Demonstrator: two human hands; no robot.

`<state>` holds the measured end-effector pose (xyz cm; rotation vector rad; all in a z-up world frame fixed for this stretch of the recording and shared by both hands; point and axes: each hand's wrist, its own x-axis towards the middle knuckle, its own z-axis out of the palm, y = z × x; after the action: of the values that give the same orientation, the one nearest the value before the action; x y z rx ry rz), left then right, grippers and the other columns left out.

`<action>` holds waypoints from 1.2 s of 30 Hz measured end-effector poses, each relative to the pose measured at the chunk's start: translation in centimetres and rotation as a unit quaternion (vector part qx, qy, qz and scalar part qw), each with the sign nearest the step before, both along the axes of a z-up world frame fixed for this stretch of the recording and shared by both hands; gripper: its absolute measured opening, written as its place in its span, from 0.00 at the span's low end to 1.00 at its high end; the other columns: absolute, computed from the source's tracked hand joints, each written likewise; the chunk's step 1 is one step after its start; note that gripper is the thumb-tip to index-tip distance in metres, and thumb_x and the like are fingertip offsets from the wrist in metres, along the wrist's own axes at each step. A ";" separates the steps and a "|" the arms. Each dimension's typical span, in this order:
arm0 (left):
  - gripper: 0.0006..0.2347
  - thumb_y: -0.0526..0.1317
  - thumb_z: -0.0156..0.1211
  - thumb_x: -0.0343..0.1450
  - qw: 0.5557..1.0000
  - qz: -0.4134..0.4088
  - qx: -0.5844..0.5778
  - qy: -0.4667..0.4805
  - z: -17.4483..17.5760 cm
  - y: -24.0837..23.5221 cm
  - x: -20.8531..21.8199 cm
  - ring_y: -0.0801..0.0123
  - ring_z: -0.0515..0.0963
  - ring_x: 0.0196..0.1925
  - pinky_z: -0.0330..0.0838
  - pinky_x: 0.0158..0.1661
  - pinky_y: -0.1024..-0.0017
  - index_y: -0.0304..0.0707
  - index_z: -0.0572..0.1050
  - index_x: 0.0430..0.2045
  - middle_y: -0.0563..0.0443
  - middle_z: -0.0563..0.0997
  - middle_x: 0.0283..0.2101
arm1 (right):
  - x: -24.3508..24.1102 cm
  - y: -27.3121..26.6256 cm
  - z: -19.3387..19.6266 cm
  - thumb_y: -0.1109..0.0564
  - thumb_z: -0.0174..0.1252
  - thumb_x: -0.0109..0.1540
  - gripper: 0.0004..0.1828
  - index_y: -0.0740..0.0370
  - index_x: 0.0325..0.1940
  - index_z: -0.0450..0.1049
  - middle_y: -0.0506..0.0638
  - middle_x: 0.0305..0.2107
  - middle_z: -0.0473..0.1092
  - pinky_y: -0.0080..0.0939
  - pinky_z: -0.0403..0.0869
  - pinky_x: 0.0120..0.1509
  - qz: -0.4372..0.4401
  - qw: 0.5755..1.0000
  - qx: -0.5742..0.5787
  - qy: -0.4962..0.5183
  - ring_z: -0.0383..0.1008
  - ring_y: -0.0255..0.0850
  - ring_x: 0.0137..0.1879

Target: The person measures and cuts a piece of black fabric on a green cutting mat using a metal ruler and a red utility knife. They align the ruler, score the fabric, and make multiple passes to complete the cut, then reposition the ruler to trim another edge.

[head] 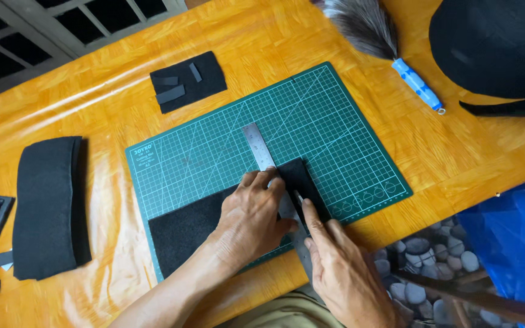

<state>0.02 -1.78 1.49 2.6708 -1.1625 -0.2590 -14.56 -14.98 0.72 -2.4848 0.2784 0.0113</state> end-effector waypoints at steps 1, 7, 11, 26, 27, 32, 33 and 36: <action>0.33 0.54 0.81 0.56 1.000 0.003 -0.004 0.001 -0.3 0.1 0.0 0.43 0.69 0.64 0.74 0.52 0.54 0.34 0.73 0.49 0.37 0.71 0.64 | 0.1 0.2 0.1 0.50 0.51 0.67 0.37 0.46 0.81 0.53 0.55 0.44 0.69 0.56 0.75 0.42 0.003 1.000 -0.004 0.001 0.77 0.54 0.40; 0.32 0.51 0.80 0.57 1.000 -0.014 -0.012 -0.003 -1.0 0.4 0.0 0.42 0.68 0.65 0.75 0.52 0.54 0.30 0.75 0.49 0.34 0.71 0.65 | 1.0 0.1 1.3 0.52 0.51 0.66 0.37 0.53 0.80 0.53 0.57 0.47 0.71 0.56 0.73 0.50 0.008 1.000 -0.013 -0.017 0.76 0.56 0.48; 0.32 0.50 0.80 0.57 1.000 -0.013 -0.026 0.006 -1.1 0.5 0.1 0.41 0.66 0.66 0.77 0.49 0.52 0.28 0.74 0.51 0.33 0.70 0.66 | 1.5 -0.1 2.8 0.50 0.50 0.66 0.36 0.49 0.80 0.53 0.55 0.49 0.70 0.59 0.73 0.49 -0.002 1.000 -0.025 0.018 0.76 0.57 0.49; 0.33 0.48 0.75 0.62 1.000 -0.022 -0.019 -0.005 -1.7 0.6 0.1 0.43 0.67 0.65 0.81 0.42 0.51 0.26 0.69 0.58 0.32 0.69 0.66 | 6.0 0.7 2.0 0.57 0.44 0.66 0.36 0.56 0.81 0.50 0.60 0.48 0.70 0.63 0.73 0.52 0.024 0.998 -0.034 0.046 0.74 0.63 0.49; 0.35 0.49 0.76 0.62 0.999 -0.026 -0.022 -0.012 -1.9 0.6 0.2 0.43 0.68 0.64 0.80 0.45 0.52 0.26 0.68 0.60 0.32 0.70 0.65 | 6.0 0.6 1.8 0.57 0.44 0.66 0.36 0.55 0.81 0.51 0.60 0.48 0.70 0.64 0.72 0.53 0.022 0.998 -0.038 0.042 0.74 0.64 0.50; 0.30 0.44 0.73 0.61 1.000 -0.024 0.009 0.011 -1.7 0.4 0.3 0.43 0.66 0.66 0.79 0.46 0.52 0.28 0.71 0.57 0.32 0.67 0.68 | 6.1 1.1 2.2 0.59 0.45 0.64 0.37 0.58 0.80 0.51 0.61 0.47 0.70 0.63 0.73 0.49 0.043 0.997 -0.054 0.034 0.75 0.64 0.47; 0.29 0.44 0.73 0.62 0.999 -0.024 0.013 0.023 -1.6 0.4 0.2 0.43 0.65 0.68 0.80 0.46 0.51 0.28 0.71 0.55 0.32 0.67 0.68 | 6.1 1.2 2.6 0.60 0.44 0.64 0.38 0.58 0.81 0.50 0.62 0.46 0.69 0.64 0.74 0.46 0.046 0.996 -0.067 0.047 0.76 0.65 0.43; 0.28 0.42 0.72 0.64 0.998 -0.017 0.021 0.051 -0.9 0.3 0.2 0.46 0.62 0.70 0.80 0.46 0.52 0.30 0.70 0.58 0.34 0.65 0.70 | 6.0 1.5 3.0 0.59 0.44 0.66 0.39 0.55 0.83 0.45 0.58 0.43 0.69 0.62 0.76 0.43 0.052 0.988 -0.106 0.099 0.77 0.60 0.39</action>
<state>0.24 -1.52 0.64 2.6416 -1.1856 -0.4245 -8.51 -13.46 3.67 -2.7109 0.2430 0.2866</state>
